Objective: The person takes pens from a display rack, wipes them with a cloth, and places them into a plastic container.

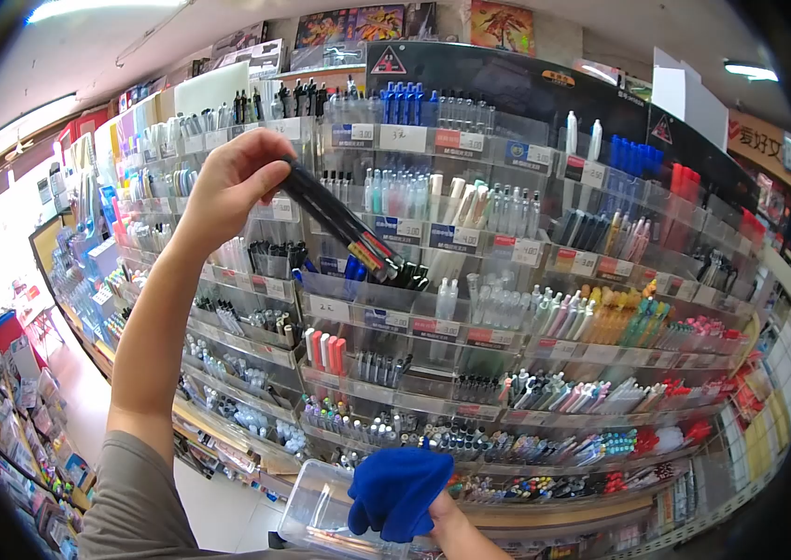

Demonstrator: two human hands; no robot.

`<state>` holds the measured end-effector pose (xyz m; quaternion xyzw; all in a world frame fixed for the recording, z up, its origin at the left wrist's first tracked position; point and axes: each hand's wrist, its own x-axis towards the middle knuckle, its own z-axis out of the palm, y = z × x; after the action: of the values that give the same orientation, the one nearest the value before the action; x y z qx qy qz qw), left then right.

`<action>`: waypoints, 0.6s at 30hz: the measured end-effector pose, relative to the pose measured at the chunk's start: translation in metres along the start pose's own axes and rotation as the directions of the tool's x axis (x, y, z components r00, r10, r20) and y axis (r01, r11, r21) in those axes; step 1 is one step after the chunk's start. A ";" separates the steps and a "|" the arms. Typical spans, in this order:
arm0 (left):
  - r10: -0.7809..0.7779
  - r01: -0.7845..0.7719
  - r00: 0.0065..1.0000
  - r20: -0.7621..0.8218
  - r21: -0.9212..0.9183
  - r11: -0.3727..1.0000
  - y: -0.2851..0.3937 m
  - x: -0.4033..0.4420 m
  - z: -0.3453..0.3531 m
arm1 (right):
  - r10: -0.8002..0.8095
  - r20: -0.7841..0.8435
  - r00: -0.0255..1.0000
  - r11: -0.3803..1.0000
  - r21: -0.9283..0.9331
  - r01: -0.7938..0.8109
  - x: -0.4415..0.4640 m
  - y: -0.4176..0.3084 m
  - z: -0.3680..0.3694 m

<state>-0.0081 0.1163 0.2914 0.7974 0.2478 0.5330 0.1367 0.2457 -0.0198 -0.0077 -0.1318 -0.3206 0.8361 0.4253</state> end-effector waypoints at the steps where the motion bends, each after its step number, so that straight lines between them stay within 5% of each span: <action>1: -0.053 0.054 0.999 0.014 -0.067 0.996 0.000 -0.010 -0.002 | 0.011 -0.037 0.999 1.000 -0.001 -0.011 0.002 0.001 -0.002; 6: -0.363 0.470 0.852 0.377 -0.246 0.848 0.005 -0.094 0.040 | 0.232 0.097 0.968 0.960 0.139 -0.244 0.023 -0.008 0.001; 10: -0.474 0.617 0.712 0.517 -0.140 0.774 -0.026 -0.176 0.099 | 0.263 0.002 0.965 0.965 -0.015 -0.263 0.024 -0.011 0.016; 13: -0.603 0.825 0.532 0.595 -0.204 0.527 -0.037 -0.205 0.118 | 0.254 0.053 0.966 0.956 -0.169 -0.242 0.029 -0.008 0.022; 14: -0.603 0.828 0.529 0.597 -0.209 0.520 -0.038 -0.210 0.121 | 0.257 0.132 0.957 0.966 -0.023 -0.257 0.031 -0.003 0.019; 17: -0.571 0.778 0.585 0.576 -0.199 0.596 -0.041 -0.222 0.131 | 0.199 -0.012 0.980 0.936 -0.293 -0.194 0.026 0.016 -0.006; 18: -0.574 0.771 0.586 0.572 -0.178 0.611 -0.042 -0.223 0.131 | 0.220 -0.181 0.959 0.881 -0.386 -0.275 0.029 0.015 0.008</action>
<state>0.0328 0.0370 0.0456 0.6917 0.3806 0.2713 0.5505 0.2151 -0.0069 -0.0099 -0.3124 -0.4393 0.7876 0.2984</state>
